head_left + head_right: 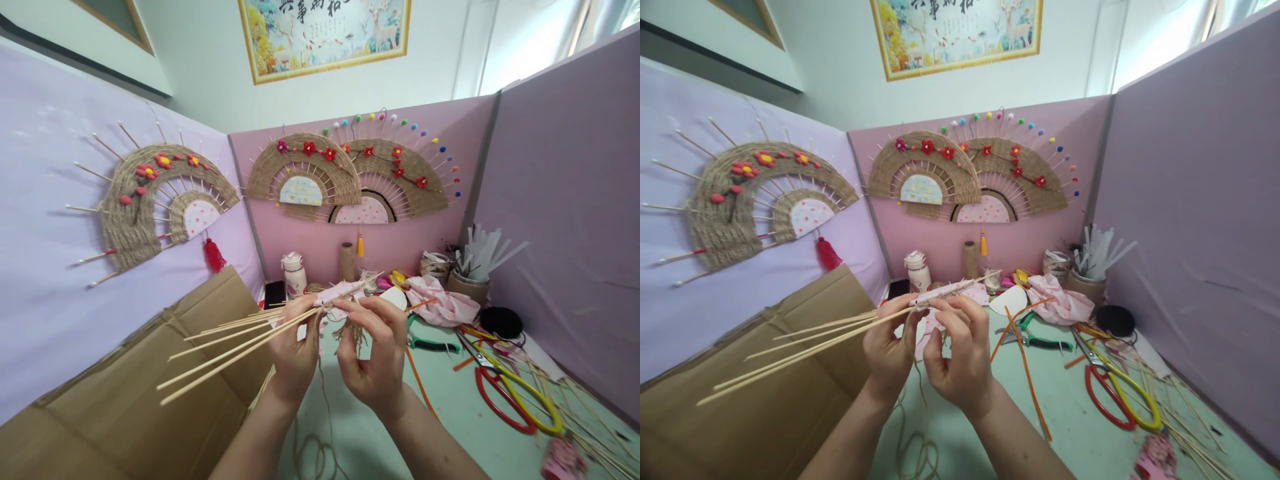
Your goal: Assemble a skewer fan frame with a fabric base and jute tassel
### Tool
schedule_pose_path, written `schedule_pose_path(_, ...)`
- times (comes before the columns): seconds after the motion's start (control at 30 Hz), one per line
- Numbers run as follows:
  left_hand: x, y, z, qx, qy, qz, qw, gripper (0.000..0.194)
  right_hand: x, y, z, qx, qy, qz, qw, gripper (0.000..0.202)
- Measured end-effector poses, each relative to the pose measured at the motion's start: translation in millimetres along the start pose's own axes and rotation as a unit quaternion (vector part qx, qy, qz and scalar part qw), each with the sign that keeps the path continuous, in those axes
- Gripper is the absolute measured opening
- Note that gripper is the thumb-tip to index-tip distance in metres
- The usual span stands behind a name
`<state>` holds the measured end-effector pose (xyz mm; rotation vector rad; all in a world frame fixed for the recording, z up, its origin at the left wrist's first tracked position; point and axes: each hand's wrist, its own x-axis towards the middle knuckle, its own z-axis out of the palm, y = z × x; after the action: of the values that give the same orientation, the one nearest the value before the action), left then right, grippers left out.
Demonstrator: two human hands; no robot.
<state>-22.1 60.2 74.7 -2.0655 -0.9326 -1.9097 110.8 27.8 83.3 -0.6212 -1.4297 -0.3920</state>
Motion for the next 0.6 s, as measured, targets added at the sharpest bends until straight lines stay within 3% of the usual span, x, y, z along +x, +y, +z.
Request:
schedule_pose_path(0.23, -4, 1, 0.7, 0.023, 0.007, -0.004, 1.000, 0.022, -8, -10, 6, -0.028, -0.002, 0.010, 1.000, 0.044)
schedule_pose_path(0.47, -2, 1, 0.1, 0.035, 0.013, -0.003, 0.999, 0.019, -10, -18, 5, 0.041, -0.010, 0.005, 0.999, 0.049)
schedule_pose_path(0.6, -4, -3, 0.6, -0.007, 0.015, -0.055, 0.998, 0.019, -4, -11, 3, 0.082, 0.024, -0.001, 0.996, 0.052)
